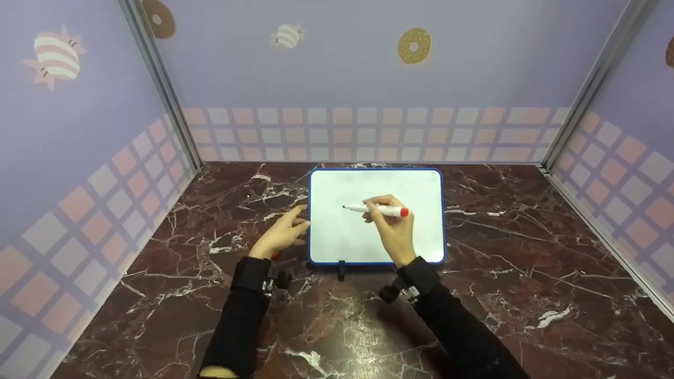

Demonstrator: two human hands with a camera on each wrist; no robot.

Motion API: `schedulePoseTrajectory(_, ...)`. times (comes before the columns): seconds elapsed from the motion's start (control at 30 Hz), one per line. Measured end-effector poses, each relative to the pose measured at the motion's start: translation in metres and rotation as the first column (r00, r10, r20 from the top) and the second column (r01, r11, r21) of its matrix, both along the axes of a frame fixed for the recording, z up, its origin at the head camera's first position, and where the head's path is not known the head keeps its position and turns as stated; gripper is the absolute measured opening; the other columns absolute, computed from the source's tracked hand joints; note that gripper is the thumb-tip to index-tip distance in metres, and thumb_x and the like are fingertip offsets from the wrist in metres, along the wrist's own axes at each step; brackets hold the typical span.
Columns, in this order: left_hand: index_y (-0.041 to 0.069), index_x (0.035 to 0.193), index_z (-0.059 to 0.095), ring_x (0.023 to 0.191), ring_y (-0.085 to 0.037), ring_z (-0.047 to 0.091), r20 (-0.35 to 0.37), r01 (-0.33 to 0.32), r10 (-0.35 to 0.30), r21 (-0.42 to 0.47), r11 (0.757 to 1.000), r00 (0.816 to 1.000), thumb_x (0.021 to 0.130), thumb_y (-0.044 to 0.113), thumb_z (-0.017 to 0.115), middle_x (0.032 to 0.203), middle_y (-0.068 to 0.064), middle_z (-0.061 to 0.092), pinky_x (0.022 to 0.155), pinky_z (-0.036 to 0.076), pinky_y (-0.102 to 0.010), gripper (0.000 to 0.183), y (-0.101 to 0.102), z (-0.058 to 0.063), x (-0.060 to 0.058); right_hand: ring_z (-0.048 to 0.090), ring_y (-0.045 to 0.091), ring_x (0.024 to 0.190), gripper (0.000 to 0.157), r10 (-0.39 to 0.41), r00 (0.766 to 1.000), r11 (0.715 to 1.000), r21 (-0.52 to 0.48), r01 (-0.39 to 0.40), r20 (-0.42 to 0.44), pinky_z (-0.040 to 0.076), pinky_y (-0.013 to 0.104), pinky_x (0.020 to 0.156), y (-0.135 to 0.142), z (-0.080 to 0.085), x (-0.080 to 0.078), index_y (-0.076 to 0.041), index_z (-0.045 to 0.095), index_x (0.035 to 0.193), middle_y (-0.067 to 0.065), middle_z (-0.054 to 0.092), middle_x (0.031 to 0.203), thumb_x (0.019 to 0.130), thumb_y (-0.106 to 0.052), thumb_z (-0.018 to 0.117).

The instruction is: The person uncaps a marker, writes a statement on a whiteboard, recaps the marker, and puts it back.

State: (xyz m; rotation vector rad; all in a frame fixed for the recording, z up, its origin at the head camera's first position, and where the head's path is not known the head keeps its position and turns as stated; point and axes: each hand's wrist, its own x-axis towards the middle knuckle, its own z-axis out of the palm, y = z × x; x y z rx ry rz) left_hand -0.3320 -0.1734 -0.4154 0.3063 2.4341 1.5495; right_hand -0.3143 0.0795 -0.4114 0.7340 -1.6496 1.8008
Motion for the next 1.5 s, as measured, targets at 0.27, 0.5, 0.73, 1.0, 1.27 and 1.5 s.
schedulePoseTrajectory(0.27,0.003,0.152,0.027,0.124,-0.045,0.056,-0.058,-0.052,0.053,0.015,0.999,0.997,0.104,0.008,0.049,0.14,-0.034,0.048,0.096,0.054,-0.055,0.054,0.003,-0.012,-0.005,0.06,0.008,0.057,0.007,-0.115,0.992,0.992,0.049,0.113,0.049,0.048,0.014,0.052,-0.033,-0.009,-0.011,0.011,0.063,0.083,0.025,0.066,0.071,0.086,0.008,0.069)
schedulePoseTrajectory(0.5,0.002,0.148,0.032,0.119,-0.045,0.059,-0.082,-0.07,0.072,0.032,0.997,0.994,0.102,0.005,0.051,0.131,-0.033,0.056,0.091,0.057,-0.054,0.05,0.005,-0.015,-0.003,0.067,0.023,0.06,0.007,-0.038,0.994,0.998,0.06,0.032,0.1,0.057,0.02,0.058,-0.047,-0.005,-0.008,0.016,0.063,0.085,0.032,0.067,0.075,0.089,0.013,0.059)
schedulePoseTrajectory(0.73,0.001,0.15,0.029,0.121,-0.046,0.057,-0.074,-0.052,0.054,0.027,0.998,0.996,0.103,0.005,0.049,0.135,-0.035,0.051,0.093,0.056,-0.055,0.051,0.006,-0.013,-0.004,0.062,0.007,0.055,0.02,-0.104,0.993,0.992,0.071,0.101,0.053,0.049,0.018,0.049,-0.048,-0.026,-0.03,0.004,0.06,0.071,0.019,0.068,0.069,0.087,-0.002,0.072)
schedulePoseTrajectory(1.0,0.0,0.153,0.026,0.125,-0.046,0.054,-0.08,-0.062,0.064,0.03,0.998,0.995,0.103,0.005,0.049,0.139,-0.037,0.048,0.094,0.056,-0.054,0.055,0.009,-0.012,-0.003,0.061,0.009,0.057,0.019,-0.163,0.986,0.983,0.09,0.159,0.038,0.047,0.015,0.052,-0.049,-0.024,-0.031,0.007,0.059,0.07,0.02,0.067,0.07,0.084,0.006,0.072)
schedulePoseTrajectory(1.27,0.001,0.153,0.026,0.124,-0.045,0.056,-0.071,-0.083,0.085,0.036,0.996,0.994,0.102,0.004,0.049,0.139,-0.035,0.049,0.095,0.055,-0.054,0.056,0.01,-0.012,-0.002,0.06,0.016,0.058,0.02,-0.214,0.977,0.963,0.164,0.214,-0.019,0.043,0.012,0.055,-0.05,-0.007,-0.013,0.01,0.056,0.069,0.022,0.066,0.071,0.082,0.011,0.072)
schedulePoseTrajectory(1.5,0.002,0.154,0.026,0.126,-0.045,0.054,-0.068,-0.088,0.089,0.02,0.996,0.994,0.103,0.004,0.049,0.141,-0.036,0.047,0.095,0.056,-0.052,0.057,0.008,-0.011,-0.002,0.057,0.015,0.051,0.027,-0.157,0.988,0.972,0.178,0.156,-0.006,0.039,0.011,0.05,-0.048,-0.008,-0.006,0.012,0.047,0.063,0.023,0.061,0.061,0.081,0.017,0.065)
